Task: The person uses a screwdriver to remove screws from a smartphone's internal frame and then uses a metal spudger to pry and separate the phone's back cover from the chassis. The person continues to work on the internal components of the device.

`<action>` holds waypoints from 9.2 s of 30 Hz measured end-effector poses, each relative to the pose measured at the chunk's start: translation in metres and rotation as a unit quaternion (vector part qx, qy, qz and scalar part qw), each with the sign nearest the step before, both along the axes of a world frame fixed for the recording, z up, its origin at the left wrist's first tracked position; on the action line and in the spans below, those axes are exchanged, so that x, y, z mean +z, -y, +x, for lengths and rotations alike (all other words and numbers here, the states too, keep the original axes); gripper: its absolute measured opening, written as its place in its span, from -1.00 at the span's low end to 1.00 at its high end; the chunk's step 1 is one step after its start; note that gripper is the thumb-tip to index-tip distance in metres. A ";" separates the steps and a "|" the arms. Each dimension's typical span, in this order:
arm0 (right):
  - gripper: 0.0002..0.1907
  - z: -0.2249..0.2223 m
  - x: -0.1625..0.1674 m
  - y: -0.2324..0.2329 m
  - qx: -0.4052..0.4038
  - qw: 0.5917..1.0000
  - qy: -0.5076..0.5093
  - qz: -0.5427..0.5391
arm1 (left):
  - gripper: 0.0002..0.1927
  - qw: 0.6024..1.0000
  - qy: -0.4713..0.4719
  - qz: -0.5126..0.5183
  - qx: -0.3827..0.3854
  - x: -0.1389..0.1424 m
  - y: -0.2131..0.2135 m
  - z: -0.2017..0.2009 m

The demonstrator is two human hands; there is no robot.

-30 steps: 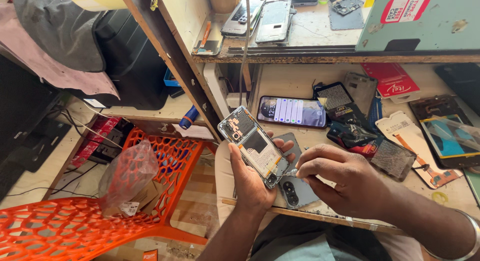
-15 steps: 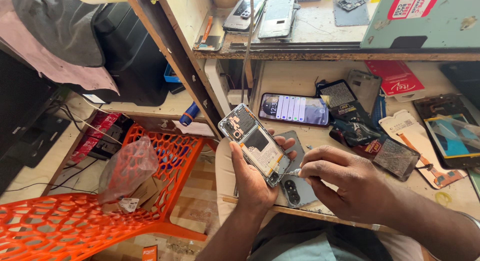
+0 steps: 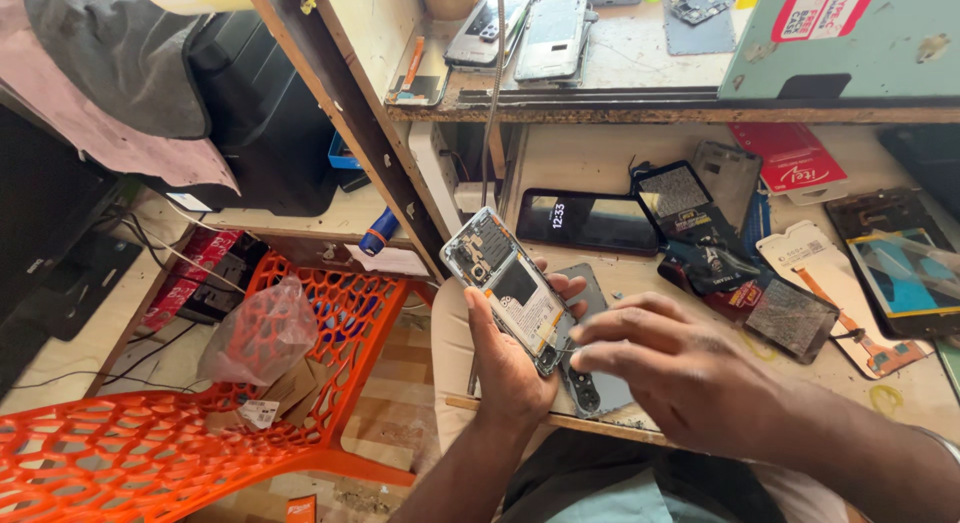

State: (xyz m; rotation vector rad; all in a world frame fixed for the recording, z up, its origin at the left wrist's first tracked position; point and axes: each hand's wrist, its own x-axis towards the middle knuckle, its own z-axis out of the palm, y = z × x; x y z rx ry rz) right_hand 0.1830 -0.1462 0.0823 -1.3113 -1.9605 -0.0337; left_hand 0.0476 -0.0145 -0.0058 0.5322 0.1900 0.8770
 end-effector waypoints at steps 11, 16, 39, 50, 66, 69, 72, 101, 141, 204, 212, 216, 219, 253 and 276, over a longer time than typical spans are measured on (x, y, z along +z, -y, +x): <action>-0.50 0.007 0.002 0.003 -0.035 0.998 0.054 -0.027 | -0.16 1.000 -0.001 0.004 0.004 0.000 0.000 -0.001; -0.66 0.005 -0.001 0.001 -0.011 1.000 0.003 -0.005 | -0.15 1.000 0.003 0.015 0.008 0.001 0.001 0.000; -0.89 0.024 0.007 -0.007 -0.134 0.981 -0.093 -0.104 | -0.08 0.998 0.007 -0.032 -0.049 0.009 -0.003 -0.007; -0.83 0.013 0.007 0.001 0.027 0.989 -0.135 -0.058 | -0.05 0.998 -0.019 -0.033 -0.044 0.008 -0.001 -0.004; -0.83 0.003 -0.001 0.002 0.036 0.988 -0.136 -0.068 | -0.11 0.999 -0.012 -0.026 -0.022 0.010 0.001 -0.004; -0.83 0.003 -0.001 0.002 0.045 0.988 -0.129 -0.064 | -0.11 0.999 -0.014 -0.032 -0.019 0.009 0.001 -0.003; -0.84 0.004 -0.002 0.001 0.071 0.989 -0.118 -0.053 | -0.13 0.999 -0.013 -0.029 -0.018 0.007 0.001 -0.003; -0.81 0.002 0.001 0.004 0.023 0.994 -0.101 -0.029 | -0.20 0.999 0.004 0.023 0.039 0.017 0.005 0.003; -0.63 0.009 -0.006 0.004 -0.084 0.980 0.004 -0.181 | -0.21 0.996 -0.003 0.039 0.078 0.006 0.004 0.008; -0.55 0.004 -0.001 0.002 -0.033 0.997 -0.018 -0.073 | -0.14 1.000 -0.006 0.022 0.020 -0.002 0.007 0.007; -0.33 0.011 0.000 0.005 -0.034 0.992 -0.014 -0.121 | -0.15 1.000 0.007 0.017 0.016 -0.004 0.006 0.006; -0.62 0.010 -0.001 0.005 -0.017 0.991 -0.017 -0.129 | -0.12 0.999 0.000 0.047 0.024 -0.006 0.006 0.005; -0.64 0.009 -0.003 0.006 0.024 0.997 -0.053 -0.056 | -0.12 0.999 0.009 0.031 0.020 -0.006 0.006 0.005; -0.84 0.030 0.006 -0.004 -0.109 0.981 -0.127 -0.098 | -0.07 0.995 0.027 -0.043 -0.081 0.016 0.003 -0.003; -0.86 0.038 -0.017 -0.011 -0.215 0.976 0.003 -0.026 | -0.15 0.996 0.055 0.020 -0.061 0.018 0.009 -0.010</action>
